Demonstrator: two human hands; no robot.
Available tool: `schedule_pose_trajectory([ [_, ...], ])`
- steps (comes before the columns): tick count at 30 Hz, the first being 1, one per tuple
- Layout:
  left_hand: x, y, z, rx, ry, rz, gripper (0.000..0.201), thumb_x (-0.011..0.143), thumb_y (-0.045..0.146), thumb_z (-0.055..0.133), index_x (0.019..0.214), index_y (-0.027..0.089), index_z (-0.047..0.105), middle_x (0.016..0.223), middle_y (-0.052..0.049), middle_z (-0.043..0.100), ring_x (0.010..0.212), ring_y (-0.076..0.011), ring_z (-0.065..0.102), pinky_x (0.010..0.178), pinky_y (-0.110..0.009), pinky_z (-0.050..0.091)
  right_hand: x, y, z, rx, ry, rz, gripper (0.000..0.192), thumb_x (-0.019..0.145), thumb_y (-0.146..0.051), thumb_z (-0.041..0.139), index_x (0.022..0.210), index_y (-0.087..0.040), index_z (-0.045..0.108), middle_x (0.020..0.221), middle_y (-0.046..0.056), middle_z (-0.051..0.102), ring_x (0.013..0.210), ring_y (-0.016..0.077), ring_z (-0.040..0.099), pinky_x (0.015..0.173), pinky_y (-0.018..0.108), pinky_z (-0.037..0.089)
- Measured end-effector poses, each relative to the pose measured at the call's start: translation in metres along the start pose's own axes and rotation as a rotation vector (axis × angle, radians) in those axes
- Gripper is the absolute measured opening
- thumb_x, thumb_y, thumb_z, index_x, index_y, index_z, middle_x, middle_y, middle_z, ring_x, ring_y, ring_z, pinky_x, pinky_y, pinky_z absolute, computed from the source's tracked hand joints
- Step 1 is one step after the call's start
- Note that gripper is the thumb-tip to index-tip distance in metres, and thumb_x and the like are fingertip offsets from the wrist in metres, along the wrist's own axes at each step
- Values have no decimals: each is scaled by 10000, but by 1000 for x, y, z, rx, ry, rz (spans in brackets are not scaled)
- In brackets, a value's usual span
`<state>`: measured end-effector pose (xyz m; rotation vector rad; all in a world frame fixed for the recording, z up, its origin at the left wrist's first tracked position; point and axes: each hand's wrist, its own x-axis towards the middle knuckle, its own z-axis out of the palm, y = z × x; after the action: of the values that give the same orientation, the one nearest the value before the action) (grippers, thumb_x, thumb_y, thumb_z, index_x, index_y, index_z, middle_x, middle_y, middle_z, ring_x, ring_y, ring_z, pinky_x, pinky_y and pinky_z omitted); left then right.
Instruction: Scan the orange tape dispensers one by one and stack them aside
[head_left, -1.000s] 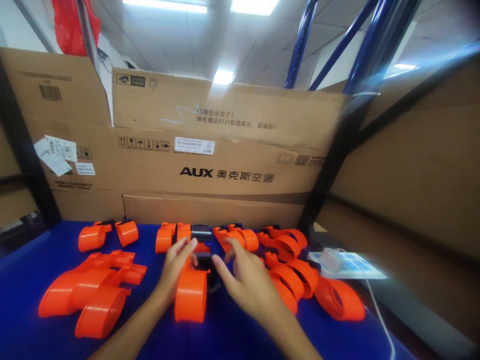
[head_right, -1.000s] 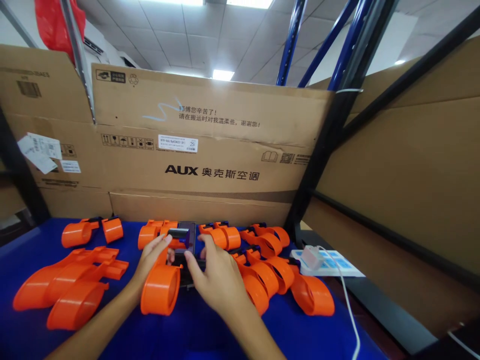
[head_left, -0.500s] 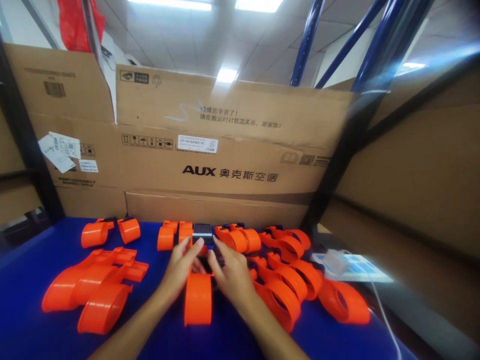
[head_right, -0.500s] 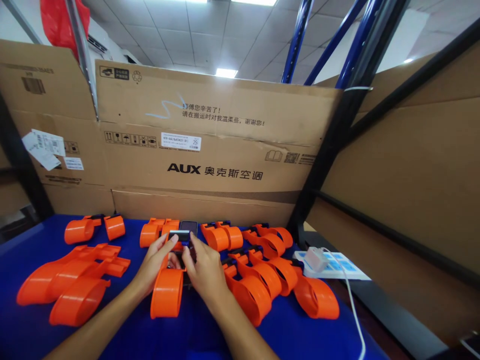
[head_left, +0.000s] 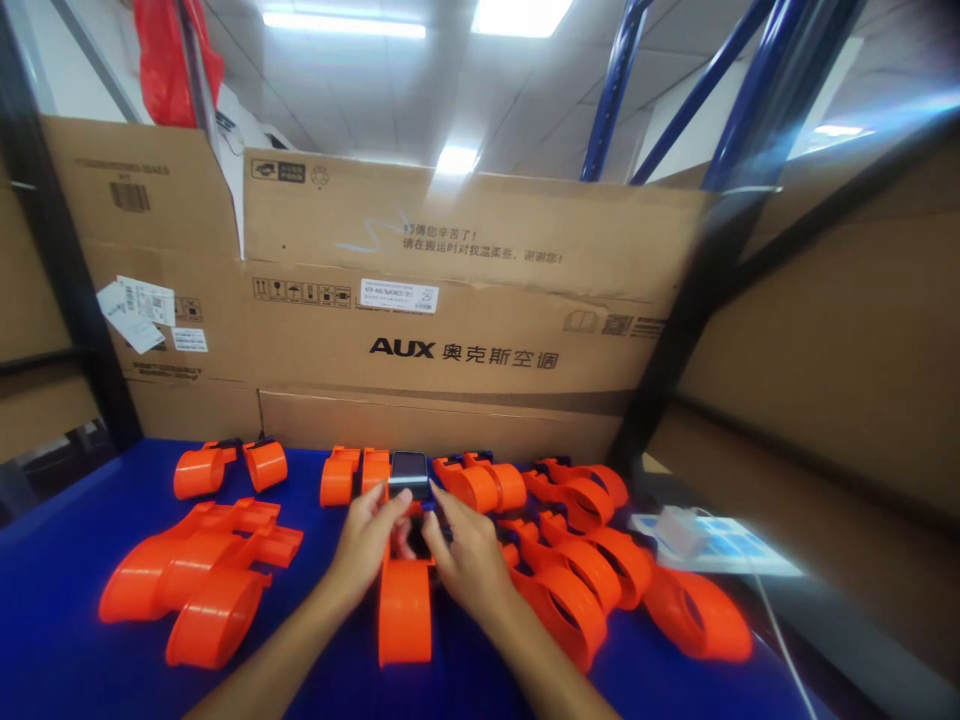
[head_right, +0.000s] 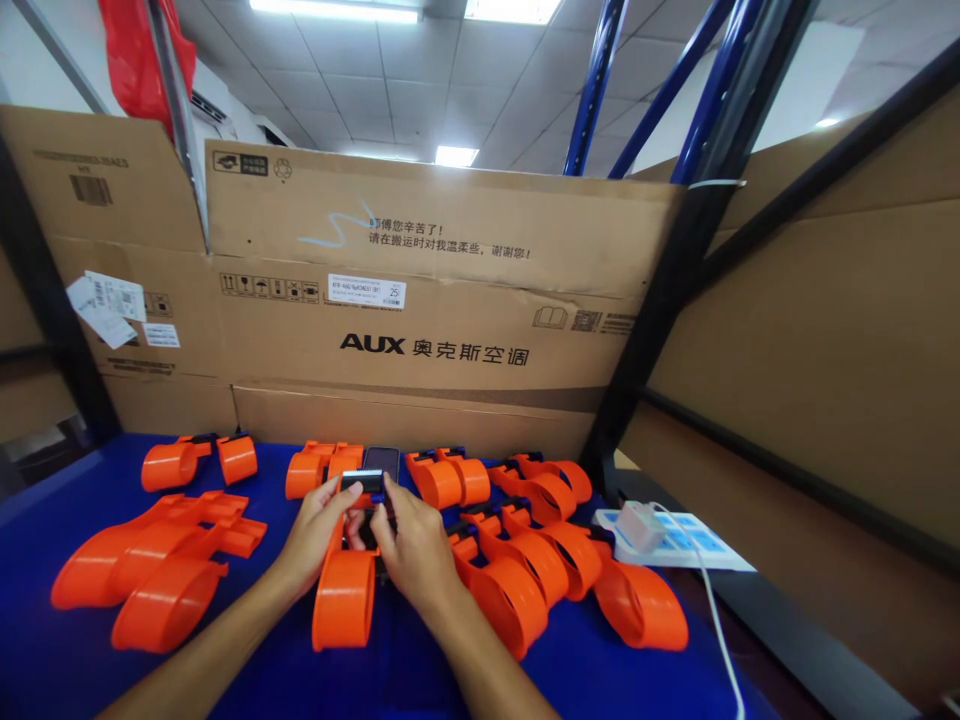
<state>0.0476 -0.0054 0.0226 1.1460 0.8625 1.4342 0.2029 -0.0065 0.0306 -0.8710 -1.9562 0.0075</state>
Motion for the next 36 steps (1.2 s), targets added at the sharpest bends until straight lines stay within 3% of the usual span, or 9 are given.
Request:
schedule_pose_trajectory([
  [6,2,0,1,-106,39,-63,360,754,509,726,815,169,621,478,49,545,372,-107,504,421,-224,471,1,3,0,22,-41,27,421,962,-247,472,1358,-127,552,1163,147,717,1019,234,708,898,352,572],
  [11,3,5,1,-220,111,-153,408,752,520,722,645,137,631,509,-50,636,416,-125,580,434,-205,444,1,7,0,-9,-191,4,500,954,-212,464,1450,-148,458,1093,125,744,915,217,732,829,323,587],
  [15,2,9,2,-292,89,-233,380,752,480,748,896,135,682,582,-52,688,437,-162,633,429,-225,470,0,9,1,-42,-187,-19,512,947,-179,438,1456,-131,443,1042,121,751,866,204,733,794,305,589],
  [18,1,8,3,-271,77,-220,390,742,427,779,990,146,673,636,-45,712,416,-146,624,398,-209,455,0,9,0,-81,-178,-16,497,940,-183,446,1433,-121,470,1015,125,752,817,198,730,759,294,586],
  [27,2,6,1,-169,44,-171,366,680,408,839,871,121,714,613,-33,693,417,-117,582,433,-218,479,-1,6,1,-143,-202,-14,573,831,-143,563,1396,-77,489,899,100,743,732,184,702,673,265,570],
  [36,-3,9,3,-168,1,-165,311,700,404,828,730,135,677,501,18,604,363,-55,440,362,-171,320,-6,6,7,-217,-199,-46,511,824,-50,479,1332,-49,532,800,86,717,678,168,678,646,244,561],
])
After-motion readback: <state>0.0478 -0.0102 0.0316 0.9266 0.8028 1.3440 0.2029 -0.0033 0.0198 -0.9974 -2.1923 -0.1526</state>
